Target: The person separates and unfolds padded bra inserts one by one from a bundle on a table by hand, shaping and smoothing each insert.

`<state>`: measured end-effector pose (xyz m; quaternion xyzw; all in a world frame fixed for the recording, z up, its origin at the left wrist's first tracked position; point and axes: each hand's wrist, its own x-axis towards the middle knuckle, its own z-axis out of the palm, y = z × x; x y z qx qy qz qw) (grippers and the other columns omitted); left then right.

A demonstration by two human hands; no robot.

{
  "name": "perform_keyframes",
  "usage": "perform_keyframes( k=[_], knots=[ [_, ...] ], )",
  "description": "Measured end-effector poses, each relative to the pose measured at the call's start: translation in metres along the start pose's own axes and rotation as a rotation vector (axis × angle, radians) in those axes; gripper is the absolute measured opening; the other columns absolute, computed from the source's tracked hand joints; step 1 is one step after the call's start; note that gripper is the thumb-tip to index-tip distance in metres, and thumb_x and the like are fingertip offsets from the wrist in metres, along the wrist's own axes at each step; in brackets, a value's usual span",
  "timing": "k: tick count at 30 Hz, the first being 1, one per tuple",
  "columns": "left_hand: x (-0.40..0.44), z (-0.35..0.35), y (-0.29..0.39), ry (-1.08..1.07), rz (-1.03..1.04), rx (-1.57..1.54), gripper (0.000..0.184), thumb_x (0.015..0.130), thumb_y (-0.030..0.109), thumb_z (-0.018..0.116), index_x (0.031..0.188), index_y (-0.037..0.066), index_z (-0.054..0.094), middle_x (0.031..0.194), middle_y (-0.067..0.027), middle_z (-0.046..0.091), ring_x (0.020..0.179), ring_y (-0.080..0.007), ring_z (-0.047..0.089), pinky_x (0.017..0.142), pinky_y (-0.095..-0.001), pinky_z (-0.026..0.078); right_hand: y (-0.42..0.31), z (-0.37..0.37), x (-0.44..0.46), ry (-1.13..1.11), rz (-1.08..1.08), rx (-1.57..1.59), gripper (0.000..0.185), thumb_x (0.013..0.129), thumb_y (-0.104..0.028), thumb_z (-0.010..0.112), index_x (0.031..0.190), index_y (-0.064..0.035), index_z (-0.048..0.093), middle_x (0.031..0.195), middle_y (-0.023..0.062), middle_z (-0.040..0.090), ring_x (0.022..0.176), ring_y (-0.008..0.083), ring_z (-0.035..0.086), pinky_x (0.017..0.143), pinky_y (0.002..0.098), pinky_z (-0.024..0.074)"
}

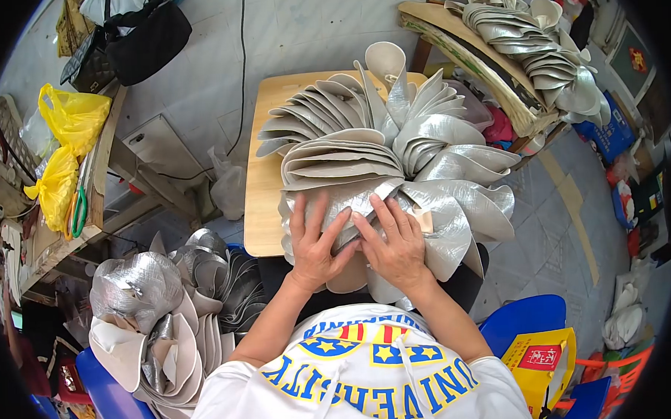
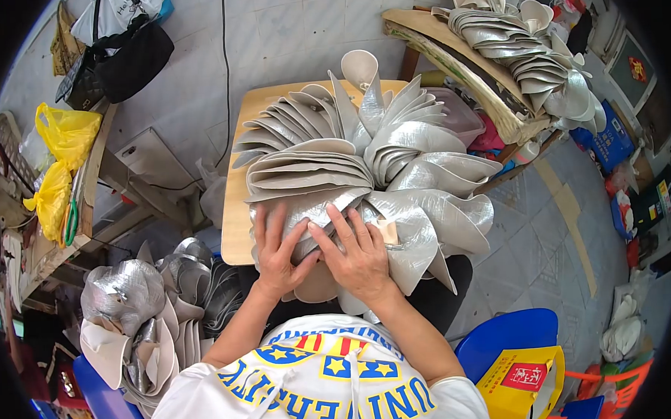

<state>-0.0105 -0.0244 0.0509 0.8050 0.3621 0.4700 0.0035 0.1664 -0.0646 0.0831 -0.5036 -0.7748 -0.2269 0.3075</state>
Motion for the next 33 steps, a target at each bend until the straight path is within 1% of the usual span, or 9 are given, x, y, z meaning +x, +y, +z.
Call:
perform_keyframes(
  k=[2, 5, 6, 11, 14, 21, 27, 30, 33],
  knots=[
    [0.002, -0.001, -0.001, -0.109, -0.013, -0.007, 0.056, 0.071, 0.028, 0.078, 0.123, 0.015, 0.062, 0.147, -0.0212, 0.034, 0.138, -0.0469, 0.021, 0.111, -0.0527, 0.020, 0.001, 0.002, -0.002, 0.055, -0.001, 0.037, 0.046, 0.079, -0.024, 0.068, 0.124, -0.0230, 0.061, 0.137, 0.0124, 0.050, 0.118, 0.0330, 0.051, 0.085, 0.0415, 0.0450],
    [0.002, -0.001, 0.000, -0.070, -0.040, -0.065, 0.057, 0.069, 0.026, 0.079, 0.122, 0.014, 0.062, 0.144, -0.0210, 0.039, 0.136, -0.0473, 0.025, 0.109, -0.0536, 0.022, 0.003, 0.008, -0.004, 0.134, 0.004, 0.091, 0.044, 0.080, -0.024, 0.067, 0.124, -0.0219, 0.061, 0.136, 0.0133, 0.051, 0.118, 0.0333, 0.051, 0.085, 0.0411, 0.0453],
    [0.001, 0.000, 0.000, -0.018, -0.037, -0.078, 0.057, 0.069, 0.025, 0.079, 0.123, 0.014, 0.061, 0.145, -0.0210, 0.037, 0.137, -0.0472, 0.023, 0.109, -0.0539, 0.022, 0.003, 0.008, -0.004, 0.160, 0.006, 0.109, 0.044, 0.081, -0.024, 0.067, 0.124, -0.0216, 0.061, 0.135, 0.0135, 0.051, 0.118, 0.0334, 0.051, 0.085, 0.0410, 0.0453],
    [-0.007, 0.008, -0.003, 0.213, -0.020, -0.065, 0.058, 0.070, 0.024, 0.079, 0.124, 0.015, 0.060, 0.151, -0.0209, 0.026, 0.141, -0.0475, 0.013, 0.111, -0.0550, 0.019, 0.000, -0.002, 0.000, -0.040, -0.015, 0.010, 0.043, 0.080, -0.023, 0.066, 0.123, -0.0208, 0.062, 0.134, 0.0118, 0.053, 0.116, 0.0326, 0.053, 0.085, 0.0406, 0.0453],
    [-0.012, 0.012, -0.006, 0.253, 0.012, -0.037, 0.056, 0.070, 0.024, 0.079, 0.123, 0.017, 0.062, 0.154, -0.0203, 0.019, 0.141, -0.0483, 0.008, 0.112, -0.0553, 0.018, -0.001, -0.003, 0.001, -0.042, -0.011, 0.013, 0.043, 0.080, -0.021, 0.066, 0.123, -0.0214, 0.062, 0.135, 0.0110, 0.053, 0.115, 0.0320, 0.054, 0.085, 0.0405, 0.0451],
    [-0.003, 0.003, -0.001, 0.109, -0.028, -0.008, 0.048, 0.074, 0.024, 0.077, 0.120, 0.017, 0.065, 0.150, -0.0189, 0.031, 0.140, -0.0489, 0.013, 0.112, -0.0540, 0.021, 0.001, 0.006, -0.004, 0.111, -0.009, 0.087, 0.045, 0.079, -0.018, 0.067, 0.123, -0.0246, 0.062, 0.139, 0.0112, 0.048, 0.116, 0.0318, 0.053, 0.087, 0.0412, 0.0447],
    [-0.008, -0.001, -0.007, 0.110, -0.010, -0.027, 0.037, 0.082, 0.018, 0.069, 0.118, 0.013, 0.065, 0.146, -0.0181, 0.038, 0.139, -0.0482, 0.018, 0.111, -0.0520, 0.023, -0.002, -0.003, -0.001, -0.034, -0.033, 0.021, 0.042, 0.079, -0.015, 0.065, 0.121, -0.0193, 0.063, 0.134, 0.0097, 0.053, 0.111, 0.0293, 0.057, 0.086, 0.0411, 0.0448],
    [-0.011, 0.001, -0.008, 0.145, -0.022, -0.070, 0.035, 0.083, 0.016, 0.068, 0.118, 0.012, 0.065, 0.145, -0.0187, 0.039, 0.139, -0.0469, 0.020, 0.111, -0.0508, 0.023, -0.001, -0.006, 0.001, -0.030, -0.058, 0.007, 0.040, 0.079, -0.014, 0.064, 0.119, -0.0146, 0.064, 0.129, 0.0100, 0.057, 0.107, 0.0282, 0.058, 0.084, 0.0399, 0.0454],
    [-0.011, 0.003, -0.007, 0.162, -0.020, -0.111, 0.034, 0.083, 0.014, 0.067, 0.118, 0.012, 0.065, 0.144, -0.0192, 0.039, 0.139, -0.0453, 0.021, 0.112, -0.0496, 0.023, 0.001, 0.000, -0.004, 0.078, -0.024, 0.100, 0.038, 0.079, -0.013, 0.062, 0.117, -0.0121, 0.064, 0.126, 0.0114, 0.057, 0.106, 0.0282, 0.059, 0.082, 0.0385, 0.0460]
  ],
)
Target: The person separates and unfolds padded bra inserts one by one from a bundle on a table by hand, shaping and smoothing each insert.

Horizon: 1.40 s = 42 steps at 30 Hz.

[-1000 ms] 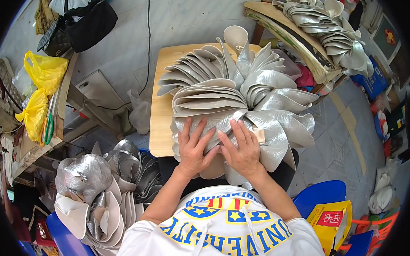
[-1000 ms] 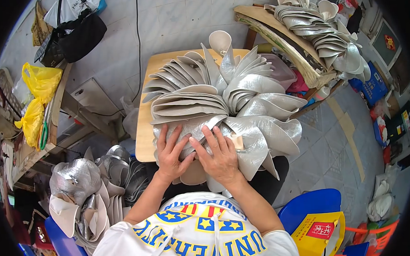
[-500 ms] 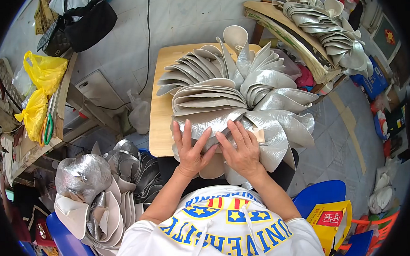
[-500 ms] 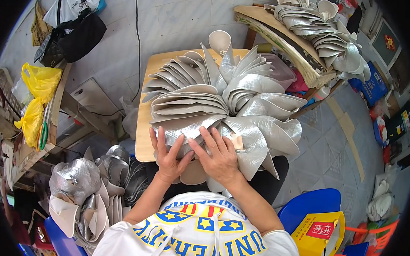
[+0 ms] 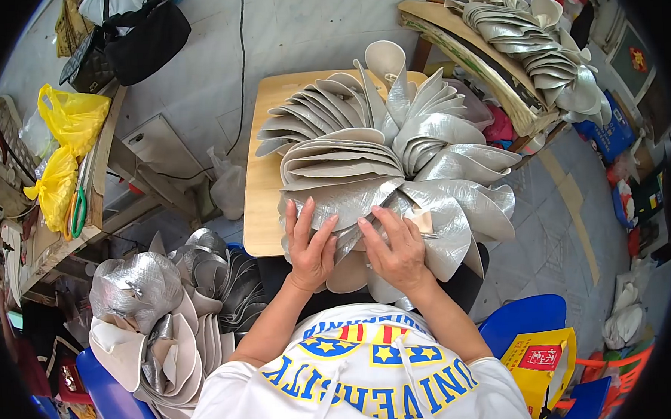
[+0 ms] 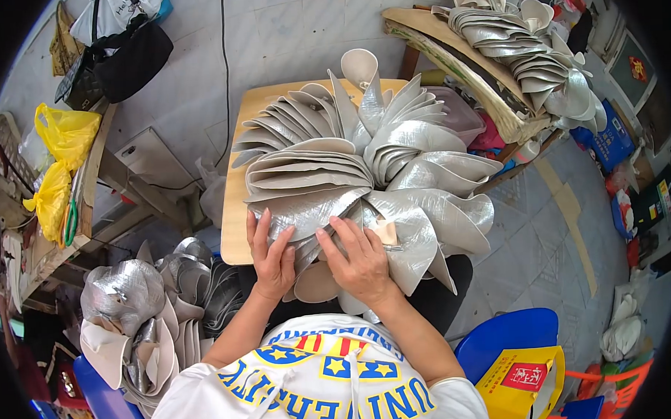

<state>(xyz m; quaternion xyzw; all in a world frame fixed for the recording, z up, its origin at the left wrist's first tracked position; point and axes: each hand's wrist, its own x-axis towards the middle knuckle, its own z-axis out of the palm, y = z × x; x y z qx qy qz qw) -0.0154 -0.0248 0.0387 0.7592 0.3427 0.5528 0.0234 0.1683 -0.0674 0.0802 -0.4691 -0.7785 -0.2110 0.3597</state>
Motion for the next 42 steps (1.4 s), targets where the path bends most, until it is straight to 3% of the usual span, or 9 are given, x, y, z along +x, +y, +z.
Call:
perform_keyframes(
  k=[3, 9, 15, 21, 27, 30, 36, 39, 42],
  knots=[
    [0.008, -0.003, 0.010, -0.020, -0.012, 0.005, 0.034, 0.083, 0.014, 0.067, 0.117, 0.011, 0.064, 0.144, -0.0200, 0.039, 0.139, -0.0451, 0.022, 0.112, -0.0499, 0.023, 0.001, 0.001, -0.003, 0.005, -0.003, -0.006, 0.038, 0.079, -0.011, 0.062, 0.117, -0.0101, 0.064, 0.125, 0.0123, 0.057, 0.106, 0.0281, 0.060, 0.081, 0.0376, 0.0464],
    [0.001, -0.001, 0.002, -0.028, 0.020, 0.055, 0.038, 0.080, 0.008, 0.070, 0.117, 0.012, 0.065, 0.145, -0.0190, 0.038, 0.140, -0.0430, 0.021, 0.113, -0.0484, 0.023, -0.001, -0.005, 0.005, -0.078, -0.035, -0.061, 0.039, 0.079, -0.012, 0.066, 0.118, -0.0156, 0.065, 0.131, 0.0136, 0.053, 0.114, 0.0313, 0.055, 0.086, 0.0399, 0.0448],
    [-0.003, -0.001, 0.002, 0.034, 0.039, -0.008, 0.033, 0.083, 0.005, 0.066, 0.115, 0.012, 0.066, 0.144, -0.0202, 0.039, 0.139, -0.0431, 0.024, 0.113, -0.0478, 0.023, 0.000, 0.003, -0.001, 0.042, -0.005, -0.030, 0.043, 0.080, -0.016, 0.063, 0.123, -0.0256, 0.062, 0.138, 0.0090, 0.049, 0.116, 0.0315, 0.054, 0.089, 0.0407, 0.0439],
    [-0.002, 0.000, -0.001, 0.043, 0.063, -0.015, 0.030, 0.084, 0.005, 0.065, 0.114, 0.011, 0.066, 0.144, -0.0197, 0.039, 0.138, -0.0431, 0.027, 0.112, -0.0471, 0.025, -0.002, -0.002, 0.000, -0.151, -0.008, -0.087, 0.041, 0.080, -0.017, 0.063, 0.120, -0.0232, 0.063, 0.138, 0.0082, 0.050, 0.115, 0.0300, 0.054, 0.088, 0.0407, 0.0444],
    [0.005, 0.000, 0.011, 0.024, 0.009, 0.014, 0.032, 0.080, 0.009, 0.071, 0.112, 0.012, 0.067, 0.143, -0.0186, 0.041, 0.139, -0.0422, 0.025, 0.112, -0.0463, 0.026, -0.001, 0.002, -0.003, -0.034, 0.000, -0.057, 0.043, 0.080, -0.020, 0.064, 0.123, -0.0214, 0.062, 0.138, 0.0056, 0.051, 0.117, 0.0283, 0.054, 0.090, 0.0413, 0.0430],
    [0.005, 0.001, 0.009, 0.027, 0.026, 0.034, 0.030, 0.079, 0.009, 0.072, 0.109, 0.012, 0.069, 0.143, -0.0180, 0.042, 0.140, -0.0421, 0.024, 0.112, -0.0460, 0.026, 0.000, -0.001, 0.002, -0.013, -0.055, -0.060, 0.041, 0.077, -0.012, 0.065, 0.118, -0.0174, 0.065, 0.134, 0.0101, 0.054, 0.116, 0.0289, 0.054, 0.087, 0.0389, 0.0426],
    [-0.003, -0.002, 0.000, -0.001, 0.064, 0.015, 0.030, 0.080, 0.002, 0.067, 0.107, 0.015, 0.071, 0.143, -0.0172, 0.042, 0.140, -0.0421, 0.024, 0.112, -0.0456, 0.025, -0.004, 0.000, -0.001, -0.138, 0.040, -0.126, 0.044, 0.082, -0.020, 0.063, 0.126, -0.0222, 0.060, 0.139, 0.0082, 0.050, 0.118, 0.0258, 0.054, 0.090, 0.0402, 0.0430],
    [-0.001, -0.002, 0.003, 0.015, 0.068, 0.007, 0.031, 0.079, 0.002, 0.067, 0.107, 0.015, 0.072, 0.143, -0.0175, 0.042, 0.139, -0.0424, 0.024, 0.112, -0.0455, 0.025, -0.004, 0.002, -0.002, -0.054, 0.056, -0.064, 0.044, 0.081, -0.020, 0.063, 0.126, -0.0222, 0.060, 0.138, 0.0084, 0.051, 0.116, 0.0266, 0.056, 0.089, 0.0406, 0.0430],
    [0.003, -0.001, 0.005, 0.024, 0.096, 0.030, 0.031, 0.078, 0.005, 0.070, 0.107, 0.014, 0.071, 0.143, -0.0183, 0.041, 0.139, -0.0434, 0.024, 0.112, -0.0461, 0.025, 0.000, -0.001, -0.001, -0.060, -0.047, -0.089, 0.046, 0.081, -0.019, 0.063, 0.126, -0.0221, 0.060, 0.137, 0.0095, 0.051, 0.114, 0.0276, 0.057, 0.089, 0.0413, 0.0432]
  ],
)
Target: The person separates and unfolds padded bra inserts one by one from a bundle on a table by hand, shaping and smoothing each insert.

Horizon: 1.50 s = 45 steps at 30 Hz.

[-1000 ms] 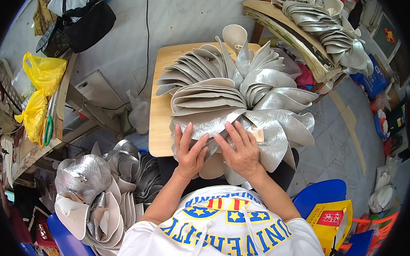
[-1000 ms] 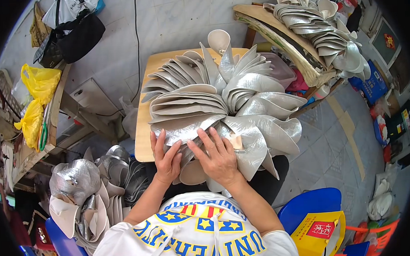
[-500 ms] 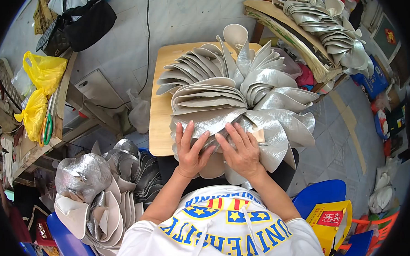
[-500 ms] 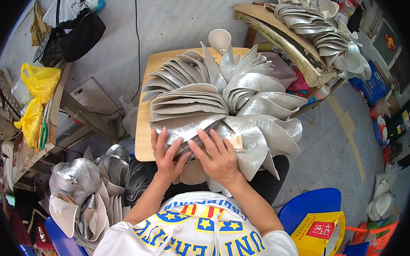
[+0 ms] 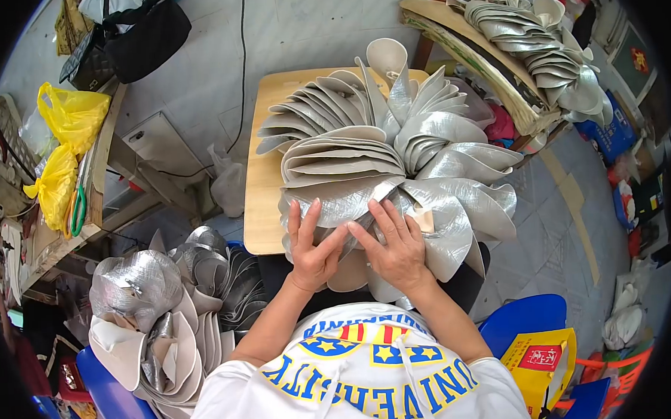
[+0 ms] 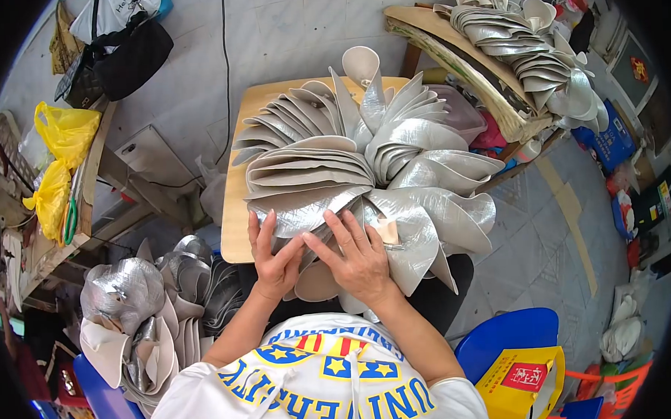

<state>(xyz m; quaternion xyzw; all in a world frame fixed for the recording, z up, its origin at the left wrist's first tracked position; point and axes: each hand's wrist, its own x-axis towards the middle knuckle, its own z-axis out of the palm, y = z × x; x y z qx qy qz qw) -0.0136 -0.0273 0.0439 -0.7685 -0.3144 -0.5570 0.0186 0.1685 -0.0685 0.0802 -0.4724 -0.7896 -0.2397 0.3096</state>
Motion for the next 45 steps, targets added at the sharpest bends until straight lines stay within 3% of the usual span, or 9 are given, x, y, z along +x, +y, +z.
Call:
perform_keyframes(
  k=[8, 18, 29, 33, 38, 45],
  knots=[
    [-0.004, 0.005, 0.002, 0.045, -0.086, -0.027, 0.041, 0.076, 0.010, 0.074, 0.116, 0.013, 0.065, 0.146, -0.0206, 0.035, 0.138, -0.0462, 0.024, 0.112, -0.0494, 0.024, -0.001, 0.001, -0.002, 0.009, 0.041, 0.034, 0.047, 0.078, -0.016, 0.064, 0.125, -0.0192, 0.060, 0.136, 0.0111, 0.051, 0.114, 0.0277, 0.057, 0.089, 0.0410, 0.0434],
    [-0.003, 0.001, 0.001, 0.015, 0.030, 0.047, 0.037, 0.081, 0.014, 0.070, 0.117, 0.012, 0.064, 0.140, -0.0192, 0.043, 0.137, -0.0419, 0.028, 0.110, -0.0504, 0.026, 0.000, 0.005, -0.002, 0.135, 0.040, 0.119, 0.047, 0.077, -0.012, 0.065, 0.124, -0.0192, 0.060, 0.134, 0.0124, 0.052, 0.113, 0.0294, 0.057, 0.085, 0.0388, 0.0452],
    [-0.007, 0.004, -0.002, -0.037, -0.002, 0.053, 0.036, 0.078, 0.016, 0.071, 0.114, 0.012, 0.065, 0.132, -0.0141, 0.052, 0.133, -0.0388, 0.035, 0.110, -0.0487, 0.024, 0.000, 0.003, -0.004, 0.032, 0.026, 0.058, 0.046, 0.079, -0.013, 0.063, 0.124, -0.0199, 0.060, 0.133, 0.0125, 0.052, 0.109, 0.0286, 0.058, 0.083, 0.0392, 0.0457],
    [-0.007, 0.005, 0.000, -0.006, 0.007, 0.052, 0.038, 0.079, 0.024, 0.071, 0.116, 0.016, 0.066, 0.141, -0.0163, 0.044, 0.137, -0.0401, 0.027, 0.111, -0.0501, 0.020, 0.000, 0.007, -0.004, 0.124, 0.036, 0.105, 0.045, 0.078, -0.014, 0.063, 0.123, -0.0195, 0.061, 0.135, 0.0136, 0.051, 0.111, 0.0288, 0.057, 0.083, 0.0395, 0.0453],
    [-0.006, 0.005, 0.001, -0.029, 0.019, 0.067, 0.040, 0.079, 0.035, 0.071, 0.116, 0.020, 0.068, 0.149, -0.0187, 0.032, 0.142, -0.0419, 0.017, 0.112, -0.0520, 0.016, -0.002, -0.001, 0.001, 0.009, 0.030, 0.042, 0.044, 0.078, -0.016, 0.064, 0.122, -0.0187, 0.061, 0.136, 0.0115, 0.050, 0.112, 0.0277, 0.057, 0.085, 0.0395, 0.0439],
    [-0.009, 0.008, -0.001, -0.004, 0.003, 0.083, 0.042, 0.077, 0.029, 0.073, 0.118, 0.018, 0.067, 0.148, -0.0182, 0.034, 0.141, -0.0423, 0.018, 0.112, -0.0526, 0.017, -0.001, 0.000, -0.003, -0.048, 0.016, 0.020, 0.043, 0.079, -0.016, 0.064, 0.121, -0.0152, 0.062, 0.136, 0.0095, 0.051, 0.112, 0.0252, 0.056, 0.086, 0.0393, 0.0426]
  ],
)
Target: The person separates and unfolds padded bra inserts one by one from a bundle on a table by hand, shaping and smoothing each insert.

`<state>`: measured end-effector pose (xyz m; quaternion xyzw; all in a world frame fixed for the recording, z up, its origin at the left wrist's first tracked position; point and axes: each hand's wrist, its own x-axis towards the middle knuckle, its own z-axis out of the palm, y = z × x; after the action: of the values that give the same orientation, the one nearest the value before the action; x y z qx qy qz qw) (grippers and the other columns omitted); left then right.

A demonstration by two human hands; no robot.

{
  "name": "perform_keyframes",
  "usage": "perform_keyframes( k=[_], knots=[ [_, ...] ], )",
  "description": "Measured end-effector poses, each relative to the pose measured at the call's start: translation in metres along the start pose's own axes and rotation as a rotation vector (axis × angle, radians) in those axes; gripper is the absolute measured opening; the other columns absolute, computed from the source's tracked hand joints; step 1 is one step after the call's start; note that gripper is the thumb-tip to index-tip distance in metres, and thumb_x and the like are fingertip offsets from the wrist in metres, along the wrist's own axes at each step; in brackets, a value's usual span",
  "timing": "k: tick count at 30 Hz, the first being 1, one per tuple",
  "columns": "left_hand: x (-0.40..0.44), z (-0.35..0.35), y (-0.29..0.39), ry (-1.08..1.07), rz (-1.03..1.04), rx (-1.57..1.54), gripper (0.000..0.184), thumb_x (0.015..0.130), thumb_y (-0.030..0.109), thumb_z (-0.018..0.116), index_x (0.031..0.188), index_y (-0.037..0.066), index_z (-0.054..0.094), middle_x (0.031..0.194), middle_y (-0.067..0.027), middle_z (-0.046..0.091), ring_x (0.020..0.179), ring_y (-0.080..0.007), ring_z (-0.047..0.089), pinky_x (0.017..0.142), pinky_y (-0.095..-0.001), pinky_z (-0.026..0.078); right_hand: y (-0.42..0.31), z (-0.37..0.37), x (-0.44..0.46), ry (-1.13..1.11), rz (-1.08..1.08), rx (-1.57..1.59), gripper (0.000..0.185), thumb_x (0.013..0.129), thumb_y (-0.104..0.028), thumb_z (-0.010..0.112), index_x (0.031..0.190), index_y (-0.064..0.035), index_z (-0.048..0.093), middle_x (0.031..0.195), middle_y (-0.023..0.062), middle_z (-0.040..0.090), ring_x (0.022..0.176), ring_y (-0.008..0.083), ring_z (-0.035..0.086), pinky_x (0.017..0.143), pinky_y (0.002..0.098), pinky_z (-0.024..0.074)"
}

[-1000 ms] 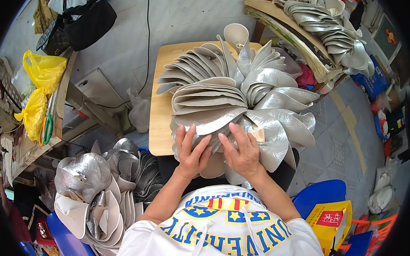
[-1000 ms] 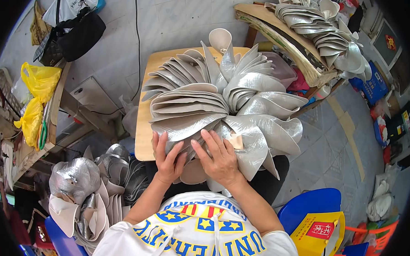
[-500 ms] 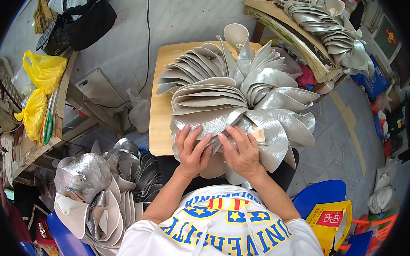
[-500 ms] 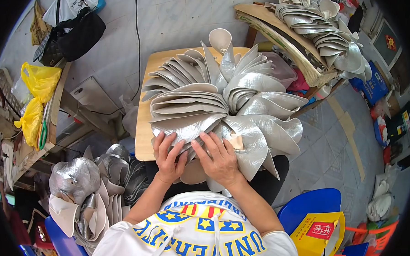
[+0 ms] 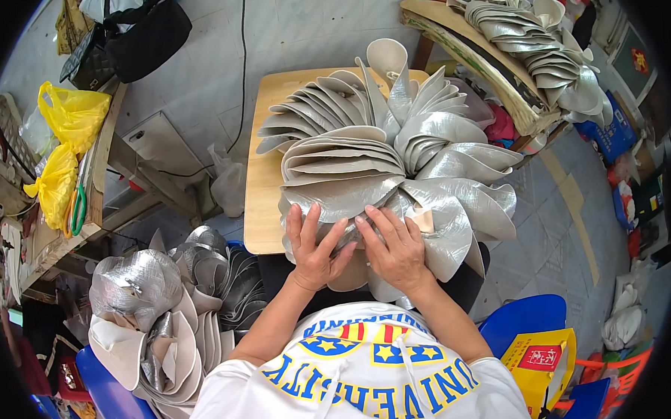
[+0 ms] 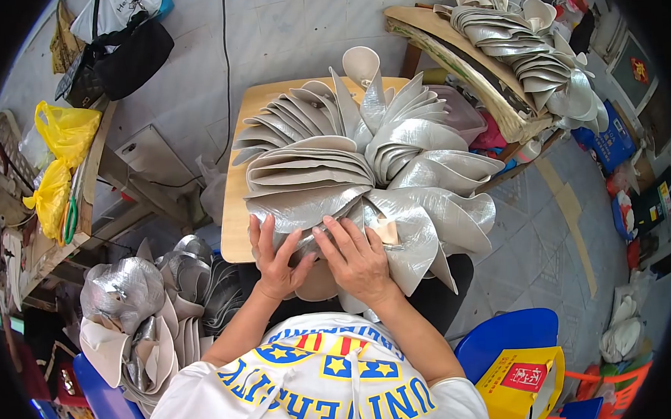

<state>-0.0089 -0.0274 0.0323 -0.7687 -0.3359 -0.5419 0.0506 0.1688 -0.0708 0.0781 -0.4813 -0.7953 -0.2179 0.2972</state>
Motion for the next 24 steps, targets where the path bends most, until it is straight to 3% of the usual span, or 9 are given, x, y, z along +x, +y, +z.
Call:
perform_keyframes(
  k=[6, 17, 24],
  knots=[
    [0.0023, -0.0012, 0.0016, -0.009, 0.012, 0.034, 0.043, 0.077, 0.026, 0.073, 0.119, 0.019, 0.066, 0.147, -0.0172, 0.035, 0.141, -0.0422, 0.019, 0.112, -0.0523, 0.018, -0.0008, 0.0037, -0.0003, 0.099, 0.031, 0.038, 0.043, 0.080, -0.015, 0.063, 0.123, -0.0178, 0.061, 0.137, 0.0102, 0.051, 0.111, 0.0250, 0.057, 0.087, 0.0393, 0.0427],
    [0.0030, 0.0003, 0.0022, 0.001, -0.060, 0.010, 0.040, 0.077, 0.024, 0.073, 0.116, 0.019, 0.069, 0.149, -0.0171, 0.032, 0.141, -0.0434, 0.015, 0.112, -0.0519, 0.018, -0.0016, -0.0009, 0.0009, -0.007, -0.003, -0.041, 0.037, 0.079, -0.016, 0.062, 0.116, -0.0141, 0.064, 0.130, 0.0091, 0.057, 0.110, 0.0232, 0.058, 0.086, 0.0388, 0.0418],
    [0.0030, -0.0011, 0.0038, -0.027, -0.056, 0.009, 0.044, 0.074, 0.032, 0.076, 0.116, 0.019, 0.069, 0.149, -0.0175, 0.033, 0.142, -0.0431, 0.013, 0.113, -0.0521, 0.014, -0.0007, 0.0025, -0.0028, 0.069, 0.023, 0.023, 0.036, 0.081, -0.016, 0.062, 0.117, -0.0134, 0.064, 0.127, 0.0114, 0.057, 0.112, 0.0251, 0.057, 0.085, 0.0377, 0.0429]
  ],
)
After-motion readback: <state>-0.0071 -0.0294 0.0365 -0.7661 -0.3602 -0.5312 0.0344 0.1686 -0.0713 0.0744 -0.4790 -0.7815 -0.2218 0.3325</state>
